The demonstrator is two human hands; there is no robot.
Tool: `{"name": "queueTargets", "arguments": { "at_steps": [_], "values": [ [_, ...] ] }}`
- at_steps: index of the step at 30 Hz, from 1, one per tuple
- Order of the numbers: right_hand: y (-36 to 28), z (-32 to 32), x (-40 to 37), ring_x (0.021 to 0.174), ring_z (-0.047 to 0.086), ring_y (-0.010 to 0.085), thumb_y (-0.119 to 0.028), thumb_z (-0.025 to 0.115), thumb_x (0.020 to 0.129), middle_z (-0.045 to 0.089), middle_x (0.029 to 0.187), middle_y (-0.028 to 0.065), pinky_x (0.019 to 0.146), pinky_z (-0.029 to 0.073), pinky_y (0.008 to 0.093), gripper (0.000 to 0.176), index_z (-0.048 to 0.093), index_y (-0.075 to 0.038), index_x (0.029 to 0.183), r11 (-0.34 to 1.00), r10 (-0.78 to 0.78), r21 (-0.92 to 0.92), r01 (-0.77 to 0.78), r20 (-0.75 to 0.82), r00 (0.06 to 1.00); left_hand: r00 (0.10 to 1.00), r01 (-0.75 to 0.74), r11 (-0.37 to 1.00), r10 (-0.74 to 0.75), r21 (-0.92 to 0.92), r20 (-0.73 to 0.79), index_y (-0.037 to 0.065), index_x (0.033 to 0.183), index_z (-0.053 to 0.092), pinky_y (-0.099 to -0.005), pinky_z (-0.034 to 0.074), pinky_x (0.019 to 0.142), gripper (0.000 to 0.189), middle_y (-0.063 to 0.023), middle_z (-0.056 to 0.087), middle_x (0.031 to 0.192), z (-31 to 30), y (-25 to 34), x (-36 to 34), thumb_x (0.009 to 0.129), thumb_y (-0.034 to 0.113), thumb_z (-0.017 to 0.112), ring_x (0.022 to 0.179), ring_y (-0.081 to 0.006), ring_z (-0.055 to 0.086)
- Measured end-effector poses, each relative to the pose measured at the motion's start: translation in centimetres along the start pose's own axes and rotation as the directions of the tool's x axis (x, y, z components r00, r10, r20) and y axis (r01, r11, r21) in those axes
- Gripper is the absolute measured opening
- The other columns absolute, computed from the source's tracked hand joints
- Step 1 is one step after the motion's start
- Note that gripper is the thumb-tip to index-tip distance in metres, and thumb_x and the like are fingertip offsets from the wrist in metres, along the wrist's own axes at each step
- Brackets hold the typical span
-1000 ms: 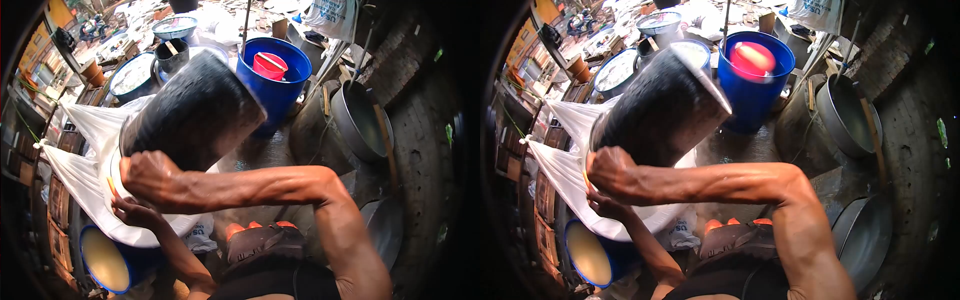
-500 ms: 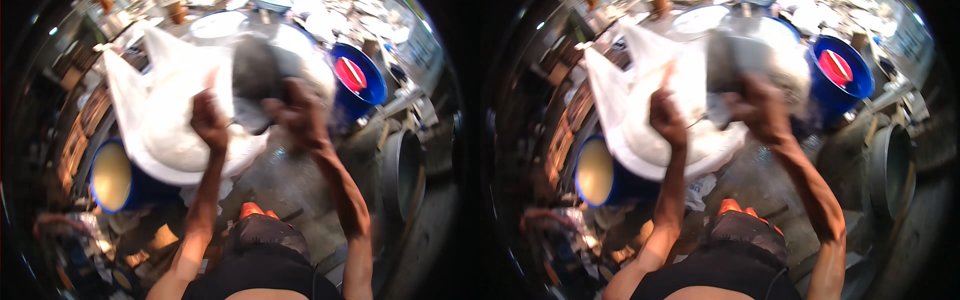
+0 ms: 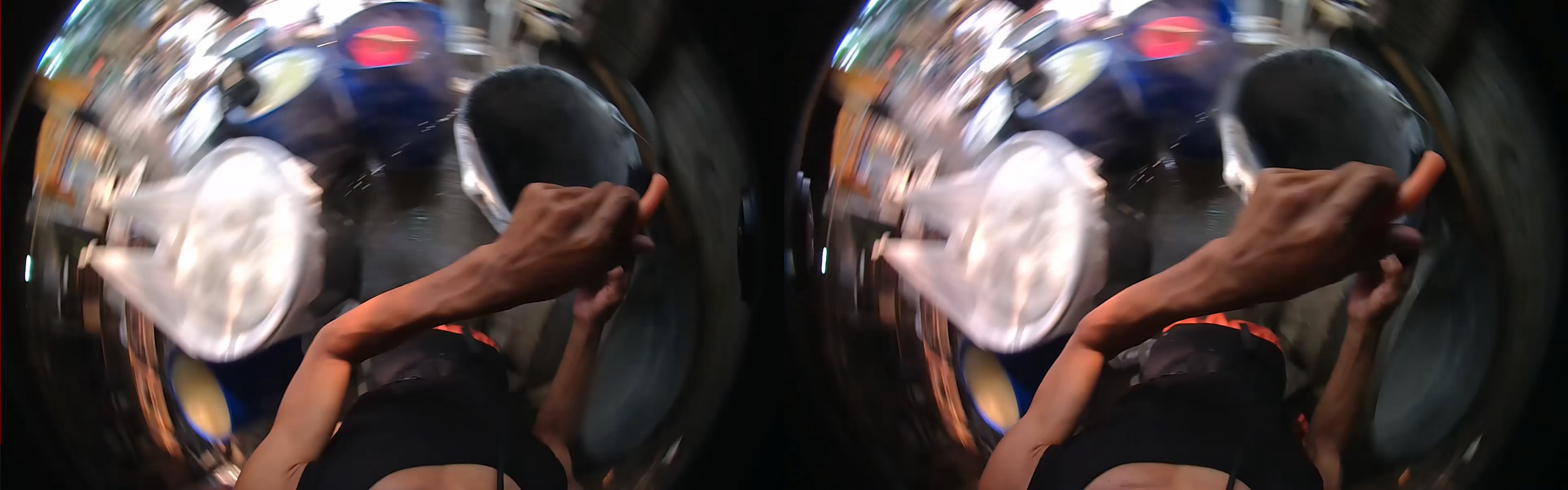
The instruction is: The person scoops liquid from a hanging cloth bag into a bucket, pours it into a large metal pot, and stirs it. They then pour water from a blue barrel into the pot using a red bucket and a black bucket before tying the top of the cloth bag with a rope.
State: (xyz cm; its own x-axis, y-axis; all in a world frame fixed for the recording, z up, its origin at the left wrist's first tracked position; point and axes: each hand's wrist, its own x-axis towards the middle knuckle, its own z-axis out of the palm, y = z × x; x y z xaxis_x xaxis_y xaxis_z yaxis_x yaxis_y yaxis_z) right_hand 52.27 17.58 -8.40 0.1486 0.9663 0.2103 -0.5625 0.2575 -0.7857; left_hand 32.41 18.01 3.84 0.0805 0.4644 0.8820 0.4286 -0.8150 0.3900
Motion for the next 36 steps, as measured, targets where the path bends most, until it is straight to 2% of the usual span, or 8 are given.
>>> {"name": "queueTargets", "arguments": {
  "at_steps": [7, 15, 21, 25, 30, 32, 34, 36],
  "values": [
    [-16.3, -24.4, -6.6, 0.104, 0.056, 0.0164, 0.001, 0.062, 0.082, 0.057, 0.113, 0.0059, 0.093, 0.047, 0.0350, 0.039, 0.052, -0.005, 0.119, 0.935, -0.321, -0.308, 0.175, -0.529, 0.786, 0.754, 0.247, 0.916, 0.023, -0.316, 0.656, 0.003, 0.125, 0.054, -0.0428, 0.051, 0.074, 0.041, -0.0153, 0.064, 0.095, 25.2, 9.6, -0.1, 0.086, 0.002, 0.067, 0.086, -0.0345, 0.064],
    [-22.9, -48.6, -15.2, 0.073, 0.042, 0.0059, -0.011, 0.070, 0.090, 0.047, 0.080, -0.0042, 0.068, 0.040, 0.0222, 0.019, 0.055, -0.003, 0.099, 0.688, -0.518, -0.646, -0.331, -0.756, 0.399, 0.255, 0.804, 0.573, -0.087, -0.161, 0.963, 0.002, 0.119, 0.055, -0.0361, 0.049, 0.080, 0.020, -0.0129, 0.063, 0.095, 55.4, 14.1, -17.2, 0.101, 0.011, 0.054, 0.086, -0.0232, 0.062],
    [-21.9, -63.5, -17.7, 0.065, 0.050, 0.0191, -0.009, 0.068, 0.085, 0.051, 0.076, 0.0084, 0.062, 0.045, 0.0332, 0.022, 0.055, -0.002, 0.101, 0.095, -0.431, -0.631, -0.770, -0.723, 0.539, 0.067, 0.864, 0.502, -0.033, -0.042, 0.997, 0.005, 0.104, 0.054, -0.0381, 0.049, 0.068, 0.030, -0.0109, 0.065, 0.085, 70.2, 18.5, -34.6, 0.107, 0.028, 0.035, 0.078, -0.0229, 0.064],
    [-14.1, -72.4, -17.4, 0.071, 0.060, 0.0393, -0.007, 0.064, 0.084, 0.058, 0.078, 0.0160, 0.066, 0.048, 0.0444, 0.016, 0.053, -0.003, 0.094, -0.116, -0.562, -0.645, -0.756, -0.585, 0.585, -0.281, 0.818, 0.480, -0.145, 0.316, 0.949, 0.007, 0.102, 0.055, -0.0391, 0.051, 0.073, 0.023, -0.0095, 0.067, 0.090, 76.9, 18.8, -43.7, 0.104, 0.023, 0.038, 0.082, -0.0235, 0.066],
    [-2.9, -78.1, -16.4, 0.086, 0.062, 0.0431, -0.012, 0.065, 0.081, 0.063, 0.087, 0.0173, 0.072, 0.049, 0.0486, 0.021, 0.055, -0.005, 0.098, 0.080, -0.215, -0.495, -0.865, -0.856, 0.470, -0.433, 0.553, 0.572, -0.425, 0.606, 0.795, 0.006, 0.109, 0.051, -0.0391, 0.050, 0.077, 0.026, -0.0084, 0.064, 0.090, 80.0, 14.3, -50.0, 0.106, 0.029, 0.041, 0.080, -0.0205, 0.062],
    [1.1, -77.5, -14.9, 0.076, 0.061, 0.0400, -0.014, 0.064, 0.080, 0.059, 0.080, 0.0162, 0.070, 0.049, 0.0467, 0.021, 0.054, -0.006, 0.098, 0.211, -0.256, -0.663, -0.718, -0.746, 0.615, -0.211, 0.668, 0.580, -0.454, 0.466, 0.866, 0.005, 0.108, 0.051, -0.0432, 0.051, 0.076, 0.028, -0.0122, 0.066, 0.089, 78.0, 7.4, -56.3, 0.105, 0.032, 0.042, 0.081, -0.0267, 0.065],
    [3.6, -76.1, -14.0, 0.072, 0.059, 0.0373, -0.014, 0.064, 0.080, 0.057, 0.077, 0.0151, 0.068, 0.048, 0.0450, 0.022, 0.053, -0.006, 0.097, 0.274, -0.214, -0.609, -0.745, -0.794, 0.570, -0.426, 0.565, 0.557, -0.435, 0.609, 0.793, 0.007, 0.118, 0.048, -0.0499, 0.049, 0.087, 0.023, -0.0223, 0.065, 0.107, 76.9, 4.7, -49.5, 0.103, 0.024, 0.044, 0.102, -0.0428, 0.064],
    [3.7, -74.2, -12.6, 0.063, 0.053, 0.0267, -0.014, 0.064, 0.080, 0.050, 0.070, 0.0115, 0.063, 0.046, 0.0389, 0.023, 0.052, -0.006, 0.097, 0.373, -0.111, -0.466, -0.802, -0.881, 0.460, -0.377, 0.537, 0.604, -0.453, 0.589, 0.808, 0.006, 0.116, 0.048, -0.0480, 0.050, 0.082, 0.026, -0.0198, 0.066, 0.099, 76.1, 3.9, -46.4, 0.104, 0.028, 0.043, 0.094, -0.0387, 0.065]
  ]
}}
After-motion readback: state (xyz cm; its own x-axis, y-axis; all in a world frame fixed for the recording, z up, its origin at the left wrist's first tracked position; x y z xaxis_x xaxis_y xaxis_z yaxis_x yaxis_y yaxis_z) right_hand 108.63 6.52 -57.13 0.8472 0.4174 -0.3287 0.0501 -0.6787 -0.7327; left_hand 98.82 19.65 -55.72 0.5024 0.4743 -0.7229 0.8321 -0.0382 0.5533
